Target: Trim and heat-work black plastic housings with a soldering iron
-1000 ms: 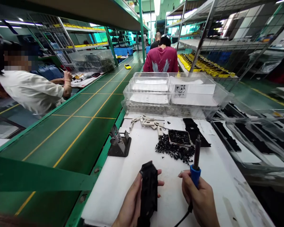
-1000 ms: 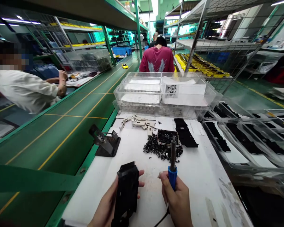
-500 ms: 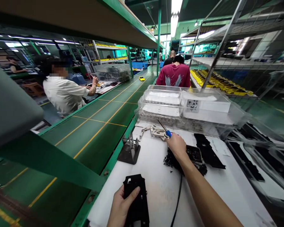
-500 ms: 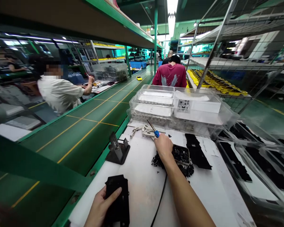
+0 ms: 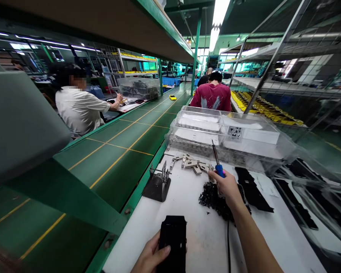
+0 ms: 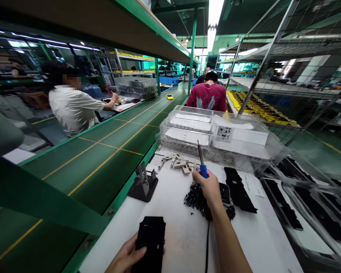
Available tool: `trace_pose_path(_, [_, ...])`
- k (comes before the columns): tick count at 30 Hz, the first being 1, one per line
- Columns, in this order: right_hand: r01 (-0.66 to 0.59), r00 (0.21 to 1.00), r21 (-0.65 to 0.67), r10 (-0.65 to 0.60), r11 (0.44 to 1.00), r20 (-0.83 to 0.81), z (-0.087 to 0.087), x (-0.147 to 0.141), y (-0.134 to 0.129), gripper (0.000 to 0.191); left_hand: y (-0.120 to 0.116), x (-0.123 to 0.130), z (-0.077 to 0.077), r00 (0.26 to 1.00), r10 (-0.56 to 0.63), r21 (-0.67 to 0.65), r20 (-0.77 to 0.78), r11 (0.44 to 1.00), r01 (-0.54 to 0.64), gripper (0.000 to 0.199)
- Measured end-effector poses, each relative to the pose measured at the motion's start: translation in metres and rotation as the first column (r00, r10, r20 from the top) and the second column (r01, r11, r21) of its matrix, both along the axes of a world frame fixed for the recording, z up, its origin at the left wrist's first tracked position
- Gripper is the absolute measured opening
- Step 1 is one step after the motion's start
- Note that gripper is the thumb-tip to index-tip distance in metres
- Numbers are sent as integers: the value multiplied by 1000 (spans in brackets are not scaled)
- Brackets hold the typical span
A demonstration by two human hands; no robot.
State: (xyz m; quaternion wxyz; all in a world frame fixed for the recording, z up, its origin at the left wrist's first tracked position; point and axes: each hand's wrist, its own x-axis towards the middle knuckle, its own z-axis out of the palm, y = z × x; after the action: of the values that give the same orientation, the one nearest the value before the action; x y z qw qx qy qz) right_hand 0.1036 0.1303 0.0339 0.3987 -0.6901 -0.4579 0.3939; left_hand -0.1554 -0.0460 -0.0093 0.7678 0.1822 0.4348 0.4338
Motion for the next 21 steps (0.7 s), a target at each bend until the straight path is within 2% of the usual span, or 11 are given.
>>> trace_pose_path(3, [-7,977,72,23,997,-213,9,2,-41,47,19,22,25,997,-64,24,39,998,63,69])
trace_pose_path(6, [23,927,102,17,994,-374,16,-2,-82,53,39,46,50,989,-98,58,112,994,92,70])
trace_pose_path(9, [112,886,118,-46,987,-461,19,-9,-116,59,51,68,65,981,-118,83,153,991,106,65])
trace_pose_path(13, [182,895,53,-143,982,-422,13,-18,-141,61,52,96,64,981,-89,46,170,996,82,57])
trace_pose_path(16, [183,957,140,-143,973,-254,8,-21,-145,42,46,113,57,987,-1,42,161,999,-6,54])
trace_pose_path(18, [180,980,209,-157,961,-120,7,-23,-144,37,42,122,53,983,67,66,170,995,-79,50])
trace_pose_path(19, [182,982,213,-165,960,-97,8,-23,-144,37,40,126,51,981,82,72,175,993,-96,49])
trace_pose_path(21, [192,974,162,-168,968,-150,11,-24,-143,37,37,132,50,984,64,74,169,994,-77,49])
